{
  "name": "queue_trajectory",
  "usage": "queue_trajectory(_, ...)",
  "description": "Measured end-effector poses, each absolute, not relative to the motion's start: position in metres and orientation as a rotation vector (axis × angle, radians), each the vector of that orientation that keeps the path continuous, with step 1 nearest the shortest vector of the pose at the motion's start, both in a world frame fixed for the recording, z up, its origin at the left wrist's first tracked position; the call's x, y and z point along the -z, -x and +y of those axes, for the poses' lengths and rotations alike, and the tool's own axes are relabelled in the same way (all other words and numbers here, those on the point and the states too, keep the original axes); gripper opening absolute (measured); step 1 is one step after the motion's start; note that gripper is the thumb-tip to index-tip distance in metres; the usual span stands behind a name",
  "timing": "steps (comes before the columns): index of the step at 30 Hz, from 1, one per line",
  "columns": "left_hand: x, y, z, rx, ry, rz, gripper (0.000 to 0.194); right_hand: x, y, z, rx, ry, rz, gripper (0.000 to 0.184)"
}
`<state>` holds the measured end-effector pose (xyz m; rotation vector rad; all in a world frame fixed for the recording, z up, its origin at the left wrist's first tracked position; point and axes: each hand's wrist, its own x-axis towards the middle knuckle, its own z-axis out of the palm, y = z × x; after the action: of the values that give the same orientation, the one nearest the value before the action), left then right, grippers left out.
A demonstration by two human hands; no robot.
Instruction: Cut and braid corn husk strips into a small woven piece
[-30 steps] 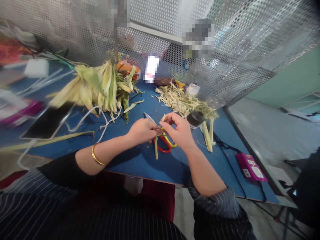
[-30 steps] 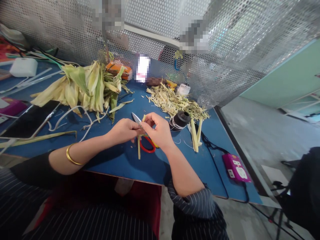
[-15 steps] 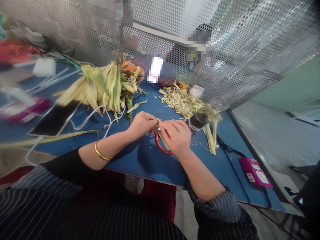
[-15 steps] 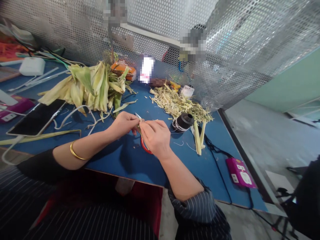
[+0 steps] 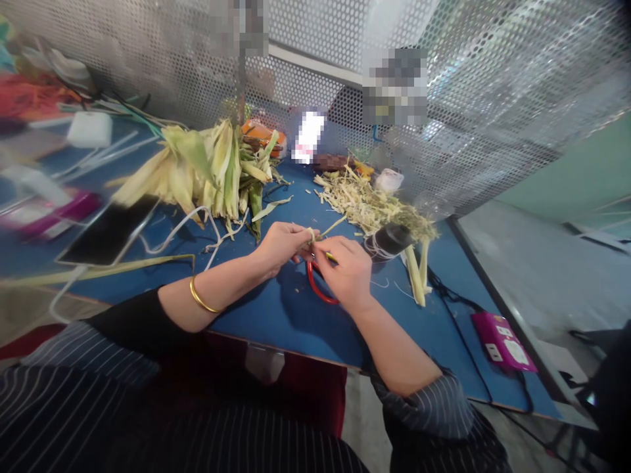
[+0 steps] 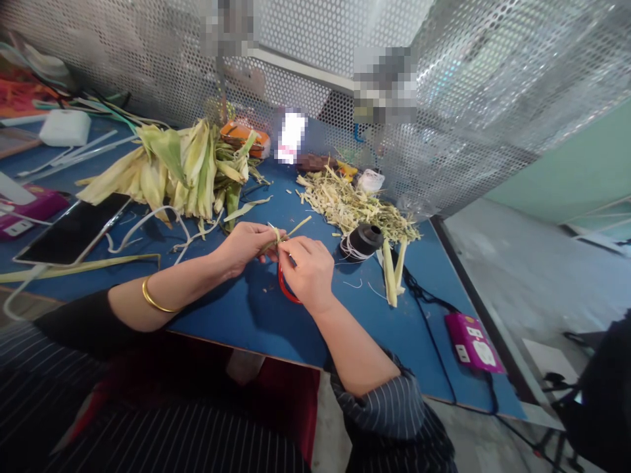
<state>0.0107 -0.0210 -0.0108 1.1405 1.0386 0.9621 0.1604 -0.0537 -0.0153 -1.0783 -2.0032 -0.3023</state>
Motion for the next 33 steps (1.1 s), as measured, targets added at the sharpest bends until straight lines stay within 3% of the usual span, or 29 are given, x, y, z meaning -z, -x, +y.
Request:
queue_trajectory(6, 0.018, -0.016, -0.021, -1.050, -1.113, 1.060, 0.030, 0.014, -0.160, -0.056, 0.442, 1.073, -2.087, 0.010)
queue_trajectory(15, 0.027, -0.023, -0.021, -1.106, -1.111, 1.134, 0.027, 0.014, -0.148, -0.065, 0.515, 1.260, -2.029, 0.015)
queue_trajectory(22, 0.024, -0.022, -0.018, -1.062, -0.947, 1.085, 0.027, 0.026, -0.148, -0.054, 0.658, 1.152, -2.057, 0.015)
queue_trajectory(29, 0.002, -0.012, -0.020, -0.924, -0.866, 0.872, 0.009, 0.022, -0.155, -0.051, 0.542, 1.111, -1.926, 0.010)
queue_trajectory(33, -0.002, -0.009, -0.021, -0.908, -0.857, 0.780, 0.013, 0.023, -0.158, -0.049, 0.497, 1.146, -1.892, 0.009)
